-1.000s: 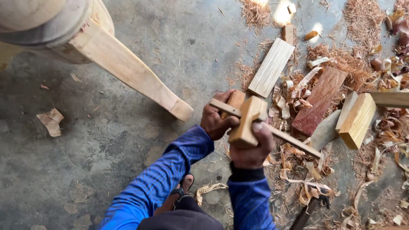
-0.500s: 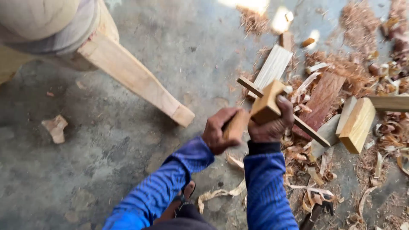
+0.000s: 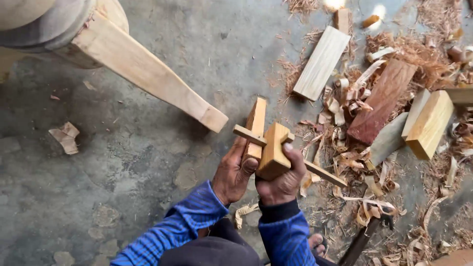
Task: The recorder uses a woodworking marking gauge to mark precise lines on several wood blocks.
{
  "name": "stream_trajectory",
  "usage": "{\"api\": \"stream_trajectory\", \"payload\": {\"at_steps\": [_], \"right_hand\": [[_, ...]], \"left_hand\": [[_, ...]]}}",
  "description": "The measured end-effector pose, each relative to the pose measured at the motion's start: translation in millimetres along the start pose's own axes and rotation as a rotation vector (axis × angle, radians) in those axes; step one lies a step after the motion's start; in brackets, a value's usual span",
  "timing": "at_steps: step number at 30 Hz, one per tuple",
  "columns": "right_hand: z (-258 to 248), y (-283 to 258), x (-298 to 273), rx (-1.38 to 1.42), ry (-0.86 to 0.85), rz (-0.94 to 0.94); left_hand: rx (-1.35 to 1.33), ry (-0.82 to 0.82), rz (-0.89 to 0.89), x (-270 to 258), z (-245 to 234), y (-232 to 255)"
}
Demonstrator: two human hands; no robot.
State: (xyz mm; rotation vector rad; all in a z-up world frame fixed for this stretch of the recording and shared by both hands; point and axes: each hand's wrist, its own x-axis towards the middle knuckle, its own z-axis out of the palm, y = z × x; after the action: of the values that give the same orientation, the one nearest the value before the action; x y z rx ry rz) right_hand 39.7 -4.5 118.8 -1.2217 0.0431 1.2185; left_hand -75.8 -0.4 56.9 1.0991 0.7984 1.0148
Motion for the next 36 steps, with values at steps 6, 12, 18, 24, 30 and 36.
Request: {"api": "stream_trajectory", "payload": {"at_steps": [6, 12, 18, 24, 30, 36], "right_hand": [[0, 15, -21, -0.055, 0.080, -0.038], [4, 19, 30, -0.085, -0.009, -0.012], [16, 35, 6, -0.120, 0.006, -0.108], [-5, 43, 33, -0.109, -0.003, -0.090], [-3, 48, 30, -0.138, 0.037, -0.123], [23, 54, 7, -0.206, 0.035, -0.191]], "left_hand": [[0.263, -0.015, -0.010, -4, -14, -24], [0.299, -0.045, 0.043, -1, -28, -32], [0.266, -0.130, -0.080, 6, -45, -46], [0.153, -0.124, -0.113, 8, -47, -68], [0.169, -0.263, -0.151, 12, -59, -71], [0.151, -0.209, -0.103, 20, -65, -63]]}}
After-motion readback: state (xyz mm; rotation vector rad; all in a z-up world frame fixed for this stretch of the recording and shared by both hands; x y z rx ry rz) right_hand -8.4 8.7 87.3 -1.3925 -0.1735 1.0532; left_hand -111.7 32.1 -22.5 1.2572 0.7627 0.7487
